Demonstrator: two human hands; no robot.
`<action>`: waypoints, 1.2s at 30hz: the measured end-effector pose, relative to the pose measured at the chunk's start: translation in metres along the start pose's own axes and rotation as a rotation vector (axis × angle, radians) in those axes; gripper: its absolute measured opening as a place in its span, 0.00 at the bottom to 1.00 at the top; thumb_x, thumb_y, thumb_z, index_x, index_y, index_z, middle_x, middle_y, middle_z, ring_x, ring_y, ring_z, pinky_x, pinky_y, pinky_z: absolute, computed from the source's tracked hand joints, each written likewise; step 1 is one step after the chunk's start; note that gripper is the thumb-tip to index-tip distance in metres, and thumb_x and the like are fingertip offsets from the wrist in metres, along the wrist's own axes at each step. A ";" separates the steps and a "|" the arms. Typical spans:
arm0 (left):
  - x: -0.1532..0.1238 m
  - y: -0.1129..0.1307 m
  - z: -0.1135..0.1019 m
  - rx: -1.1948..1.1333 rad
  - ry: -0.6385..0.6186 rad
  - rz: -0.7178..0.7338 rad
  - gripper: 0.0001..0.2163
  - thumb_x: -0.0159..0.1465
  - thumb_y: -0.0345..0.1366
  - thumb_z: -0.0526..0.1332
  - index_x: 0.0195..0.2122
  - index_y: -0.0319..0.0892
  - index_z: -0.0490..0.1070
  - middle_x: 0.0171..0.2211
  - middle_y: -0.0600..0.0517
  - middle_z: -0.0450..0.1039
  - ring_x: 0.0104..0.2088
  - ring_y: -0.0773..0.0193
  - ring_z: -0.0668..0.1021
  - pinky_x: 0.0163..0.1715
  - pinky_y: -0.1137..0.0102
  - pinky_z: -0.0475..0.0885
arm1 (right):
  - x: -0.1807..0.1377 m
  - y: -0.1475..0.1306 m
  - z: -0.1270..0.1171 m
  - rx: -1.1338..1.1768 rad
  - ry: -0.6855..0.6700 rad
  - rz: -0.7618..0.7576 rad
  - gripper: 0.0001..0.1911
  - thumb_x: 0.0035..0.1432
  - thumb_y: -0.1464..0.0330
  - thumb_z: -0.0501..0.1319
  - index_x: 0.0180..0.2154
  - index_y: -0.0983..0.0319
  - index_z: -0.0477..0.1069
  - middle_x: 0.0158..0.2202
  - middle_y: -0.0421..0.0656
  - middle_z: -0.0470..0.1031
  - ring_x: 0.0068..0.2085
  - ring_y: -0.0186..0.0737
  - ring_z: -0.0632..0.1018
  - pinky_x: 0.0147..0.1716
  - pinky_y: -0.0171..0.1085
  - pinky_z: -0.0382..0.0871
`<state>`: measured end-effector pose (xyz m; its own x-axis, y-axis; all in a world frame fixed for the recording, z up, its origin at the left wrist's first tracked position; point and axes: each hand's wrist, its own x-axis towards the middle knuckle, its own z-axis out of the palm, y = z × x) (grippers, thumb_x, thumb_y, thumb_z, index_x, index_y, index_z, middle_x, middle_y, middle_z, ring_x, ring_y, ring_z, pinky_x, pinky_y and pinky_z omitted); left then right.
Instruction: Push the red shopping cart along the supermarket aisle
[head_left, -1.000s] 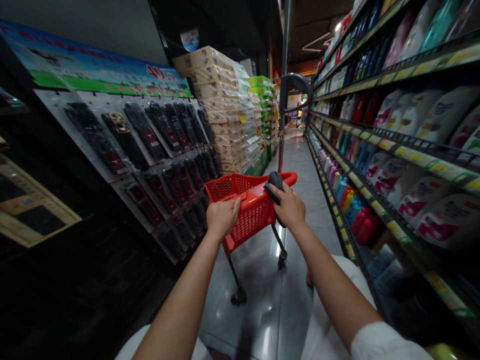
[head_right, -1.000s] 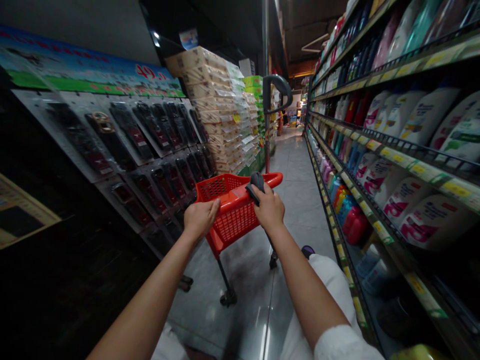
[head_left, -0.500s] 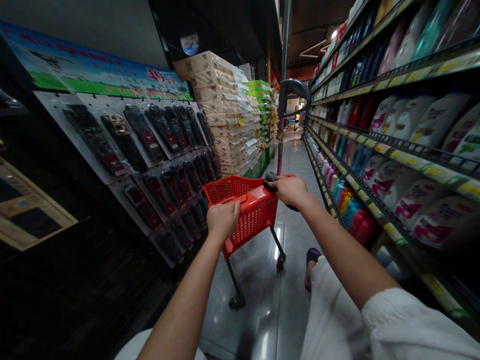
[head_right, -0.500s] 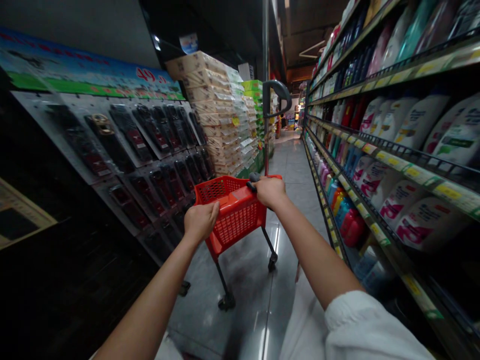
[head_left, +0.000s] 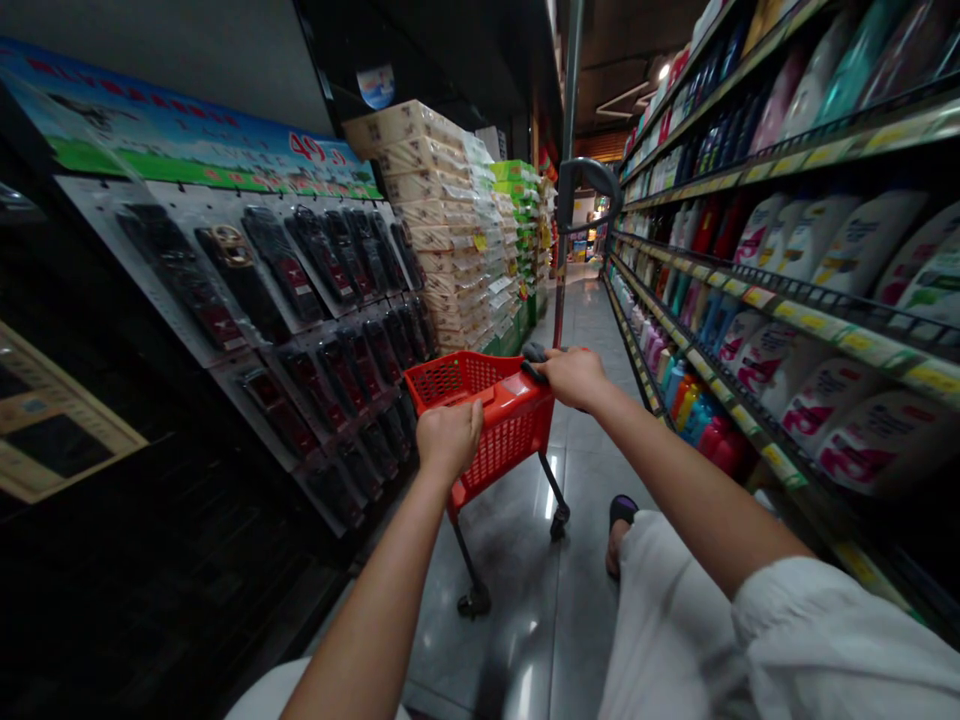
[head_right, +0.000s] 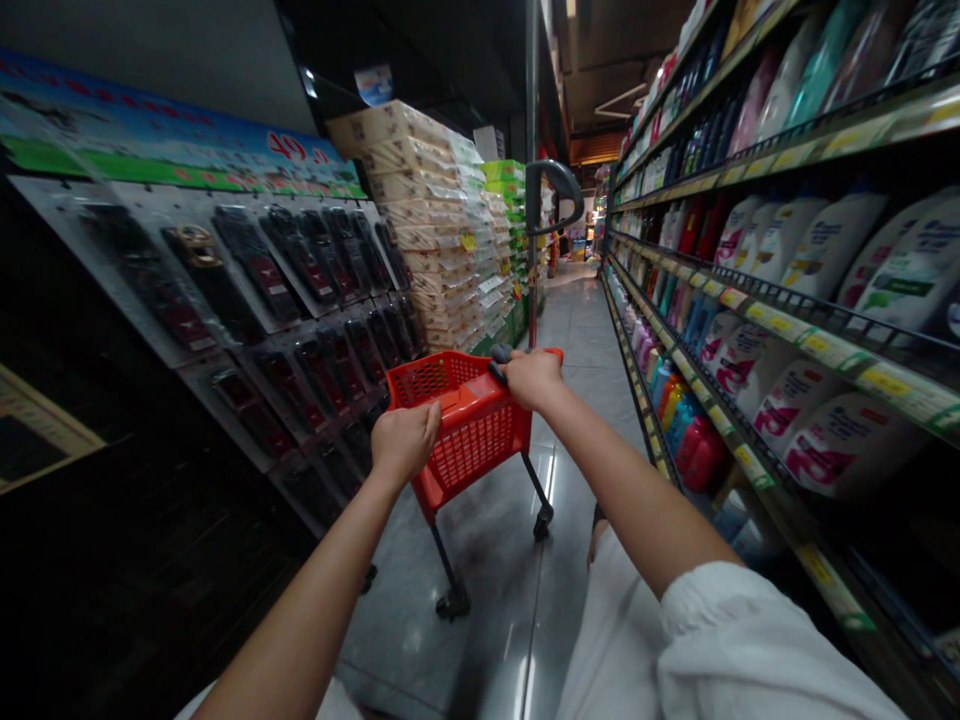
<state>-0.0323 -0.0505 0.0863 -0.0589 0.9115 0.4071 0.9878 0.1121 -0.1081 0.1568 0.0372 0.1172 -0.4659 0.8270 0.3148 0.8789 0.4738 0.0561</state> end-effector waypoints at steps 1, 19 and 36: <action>0.000 0.001 0.000 -0.001 -0.002 -0.004 0.30 0.71 0.44 0.35 0.37 0.40 0.78 0.34 0.41 0.80 0.37 0.52 0.81 0.35 0.64 0.65 | 0.004 0.005 0.000 -0.018 -0.019 0.037 0.17 0.63 0.73 0.54 0.49 0.55 0.77 0.45 0.47 0.76 0.42 0.46 0.74 0.37 0.41 0.66; -0.001 -0.010 0.003 -0.023 0.044 -0.005 0.30 0.70 0.44 0.36 0.33 0.40 0.79 0.32 0.42 0.80 0.35 0.52 0.81 0.33 0.65 0.64 | -0.055 -0.062 0.018 0.067 0.118 0.044 0.25 0.68 0.68 0.45 0.62 0.46 0.60 0.68 0.39 0.55 0.48 0.49 0.68 0.39 0.43 0.70; 0.006 -0.008 -0.005 -0.064 -0.103 0.023 0.29 0.71 0.46 0.37 0.38 0.44 0.78 0.37 0.45 0.81 0.38 0.54 0.81 0.33 0.67 0.64 | -0.017 0.027 0.083 0.475 0.385 0.478 0.32 0.57 0.76 0.52 0.58 0.44 0.67 0.63 0.39 0.63 0.46 0.46 0.74 0.47 0.46 0.69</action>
<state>-0.0401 -0.0478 0.0946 -0.0477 0.9497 0.3096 0.9960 0.0687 -0.0571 0.1803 0.0615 0.0349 0.0980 0.8518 0.5145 0.7965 0.2428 -0.5537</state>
